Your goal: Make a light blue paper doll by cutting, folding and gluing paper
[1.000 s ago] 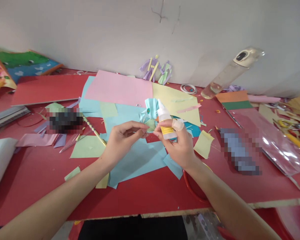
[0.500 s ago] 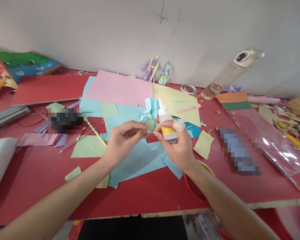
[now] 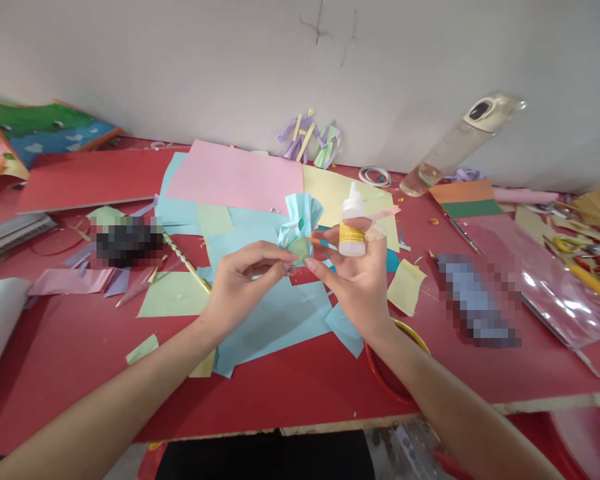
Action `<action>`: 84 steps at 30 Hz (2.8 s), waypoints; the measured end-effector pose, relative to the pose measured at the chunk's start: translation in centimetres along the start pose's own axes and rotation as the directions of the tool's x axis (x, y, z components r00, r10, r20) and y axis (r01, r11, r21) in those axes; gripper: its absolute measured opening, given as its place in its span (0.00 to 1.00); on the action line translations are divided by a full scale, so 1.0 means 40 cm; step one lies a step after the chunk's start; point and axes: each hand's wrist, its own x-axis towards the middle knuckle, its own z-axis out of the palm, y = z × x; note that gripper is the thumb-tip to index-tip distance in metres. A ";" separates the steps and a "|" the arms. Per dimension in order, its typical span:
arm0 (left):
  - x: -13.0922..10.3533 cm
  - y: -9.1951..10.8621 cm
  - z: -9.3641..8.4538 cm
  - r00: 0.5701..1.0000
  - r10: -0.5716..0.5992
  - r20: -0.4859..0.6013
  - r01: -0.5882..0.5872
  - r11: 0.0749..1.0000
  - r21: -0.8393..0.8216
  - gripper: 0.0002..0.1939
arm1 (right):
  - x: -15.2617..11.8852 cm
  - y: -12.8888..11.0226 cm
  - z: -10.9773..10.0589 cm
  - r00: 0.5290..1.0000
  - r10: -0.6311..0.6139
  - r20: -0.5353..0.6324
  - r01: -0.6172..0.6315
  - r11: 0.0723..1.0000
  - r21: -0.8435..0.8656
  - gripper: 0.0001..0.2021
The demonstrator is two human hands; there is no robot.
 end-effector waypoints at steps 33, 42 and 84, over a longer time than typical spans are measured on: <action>0.019 -0.021 -0.033 0.818 0.489 0.302 -0.568 0.607 0.556 0.12 | 0.009 -0.007 -0.010 0.981 0.176 0.087 -0.181 0.982 0.057 0.27; 0.014 -0.030 -0.031 0.805 0.521 0.285 -0.571 0.548 0.611 0.12 | 0.006 -0.005 -0.009 0.977 0.171 0.129 -0.182 0.980 0.080 0.26; 0.024 0.018 -0.032 0.985 0.073 0.155 -0.121 0.938 0.325 0.10 | 0.007 -0.003 -0.023 0.978 0.183 0.100 -0.189 0.981 0.053 0.28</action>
